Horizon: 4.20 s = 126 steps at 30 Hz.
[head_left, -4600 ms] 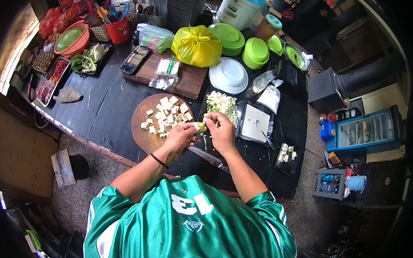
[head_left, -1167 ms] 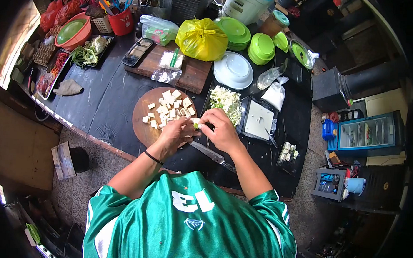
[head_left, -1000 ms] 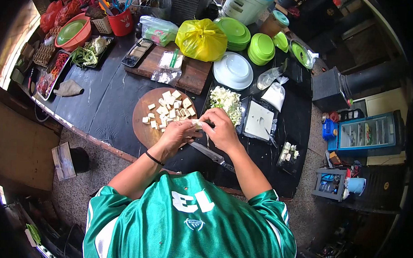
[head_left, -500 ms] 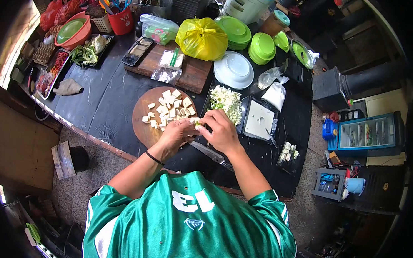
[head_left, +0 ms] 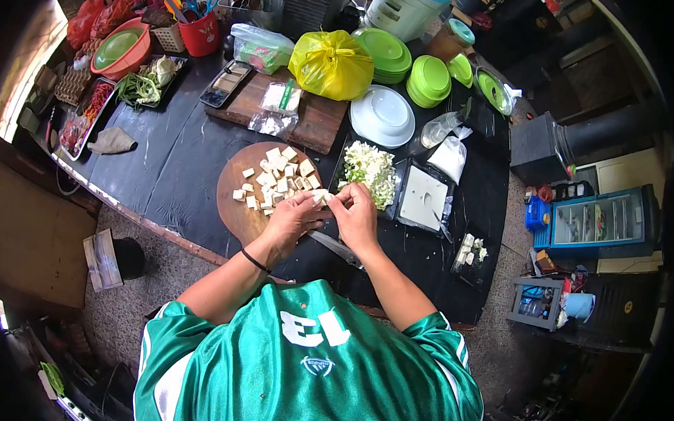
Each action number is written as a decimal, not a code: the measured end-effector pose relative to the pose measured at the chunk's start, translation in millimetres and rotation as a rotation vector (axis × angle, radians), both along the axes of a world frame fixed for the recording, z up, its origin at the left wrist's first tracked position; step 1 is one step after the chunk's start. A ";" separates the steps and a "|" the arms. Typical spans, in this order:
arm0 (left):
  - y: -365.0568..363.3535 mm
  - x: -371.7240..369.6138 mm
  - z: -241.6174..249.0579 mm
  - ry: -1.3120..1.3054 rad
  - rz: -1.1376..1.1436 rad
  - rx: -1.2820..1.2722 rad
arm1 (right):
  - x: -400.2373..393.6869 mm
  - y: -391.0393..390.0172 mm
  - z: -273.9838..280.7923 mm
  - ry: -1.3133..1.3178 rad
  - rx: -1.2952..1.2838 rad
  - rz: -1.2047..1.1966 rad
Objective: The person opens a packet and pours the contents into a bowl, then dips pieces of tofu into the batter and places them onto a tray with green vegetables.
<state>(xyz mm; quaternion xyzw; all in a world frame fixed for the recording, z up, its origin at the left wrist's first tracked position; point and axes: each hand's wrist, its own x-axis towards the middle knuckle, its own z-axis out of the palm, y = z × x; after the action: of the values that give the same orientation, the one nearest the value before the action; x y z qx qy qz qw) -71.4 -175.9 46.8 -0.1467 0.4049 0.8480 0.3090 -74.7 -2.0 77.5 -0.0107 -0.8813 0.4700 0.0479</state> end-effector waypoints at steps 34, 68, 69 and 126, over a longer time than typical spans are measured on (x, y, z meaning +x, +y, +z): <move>29.9 18.0 -10.7 0.025 -0.142 -0.115 | 44.3 100.7 -6.3 0.151 0.032 -0.277; -91.5 96.4 -24.4 -0.230 0.403 -0.188 | -28.4 -0.8 -52.4 0.041 0.450 0.236; -95.4 95.4 -25.1 -0.219 0.401 -0.183 | -35.1 -3.5 -52.9 0.043 0.488 0.239; -13.5 31.1 -30.4 -0.007 -0.038 -0.070 | 53.5 -12.3 -12.3 -0.059 -0.133 -0.031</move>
<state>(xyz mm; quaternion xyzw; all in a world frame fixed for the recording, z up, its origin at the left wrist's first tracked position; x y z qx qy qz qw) -40.3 -189.4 16.4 -0.1525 0.4358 0.8269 0.3211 -21.3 -14.3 65.2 -0.0414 -0.8488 0.5264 0.0281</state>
